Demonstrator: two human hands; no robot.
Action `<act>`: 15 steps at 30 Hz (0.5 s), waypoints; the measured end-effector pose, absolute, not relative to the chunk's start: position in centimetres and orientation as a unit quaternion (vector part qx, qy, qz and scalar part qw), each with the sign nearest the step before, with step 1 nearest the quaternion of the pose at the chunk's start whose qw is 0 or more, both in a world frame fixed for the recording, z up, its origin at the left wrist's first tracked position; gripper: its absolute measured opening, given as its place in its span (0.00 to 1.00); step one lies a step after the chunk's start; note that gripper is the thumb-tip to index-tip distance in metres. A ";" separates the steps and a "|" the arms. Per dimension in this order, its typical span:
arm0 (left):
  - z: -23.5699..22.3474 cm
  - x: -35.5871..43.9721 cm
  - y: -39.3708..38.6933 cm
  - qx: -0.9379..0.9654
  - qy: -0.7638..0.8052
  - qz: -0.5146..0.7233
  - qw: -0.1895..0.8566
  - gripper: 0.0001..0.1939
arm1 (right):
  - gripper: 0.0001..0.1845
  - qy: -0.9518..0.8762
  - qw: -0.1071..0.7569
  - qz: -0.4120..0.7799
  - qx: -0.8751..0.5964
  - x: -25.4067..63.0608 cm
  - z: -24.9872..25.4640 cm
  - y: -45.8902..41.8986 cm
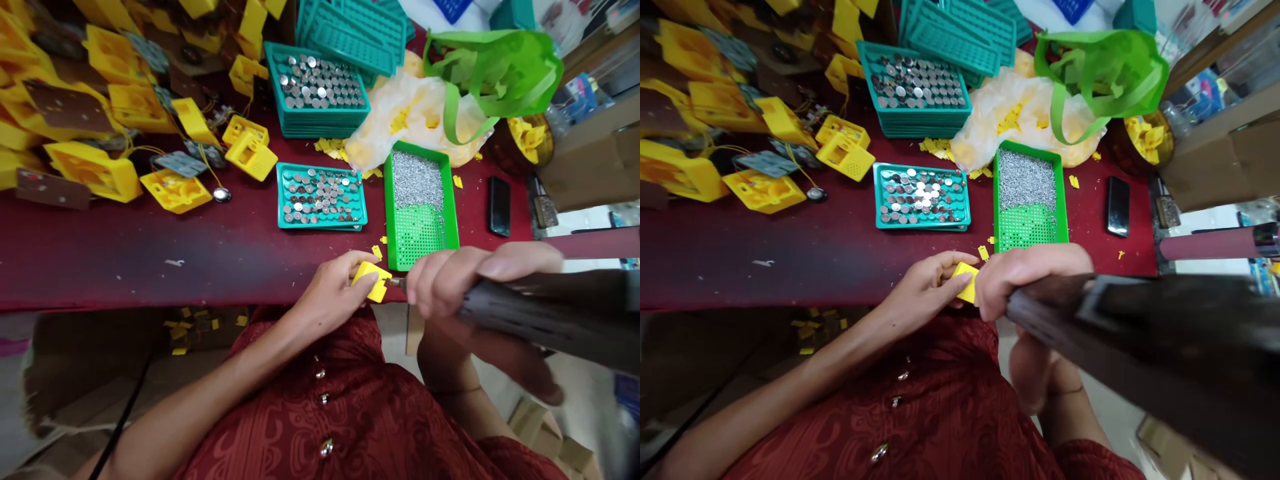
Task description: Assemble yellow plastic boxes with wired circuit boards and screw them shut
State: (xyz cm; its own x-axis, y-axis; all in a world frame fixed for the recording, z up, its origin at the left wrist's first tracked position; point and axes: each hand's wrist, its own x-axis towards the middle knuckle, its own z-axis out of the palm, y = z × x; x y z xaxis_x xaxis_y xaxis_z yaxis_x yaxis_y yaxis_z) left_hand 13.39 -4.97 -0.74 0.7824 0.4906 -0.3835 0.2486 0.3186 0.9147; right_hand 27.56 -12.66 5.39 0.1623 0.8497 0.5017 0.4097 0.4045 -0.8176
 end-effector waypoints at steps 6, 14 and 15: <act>0.5 13.6 -4.8 0.724 0.315 0.142 0.597 0.17 | 0.23 -0.517 0.654 0.043 -0.550 25.6 5.4 -11.6; -2.0 13.7 -4.1 0.593 0.340 0.141 0.716 0.17 | 0.31 -0.546 0.467 -0.045 -0.694 27.3 7.2 -12.7; -2.2 13.4 -3.9 0.576 0.347 0.139 0.727 0.18 | 0.29 -0.562 0.435 -0.015 -0.704 28.0 8.0 -13.2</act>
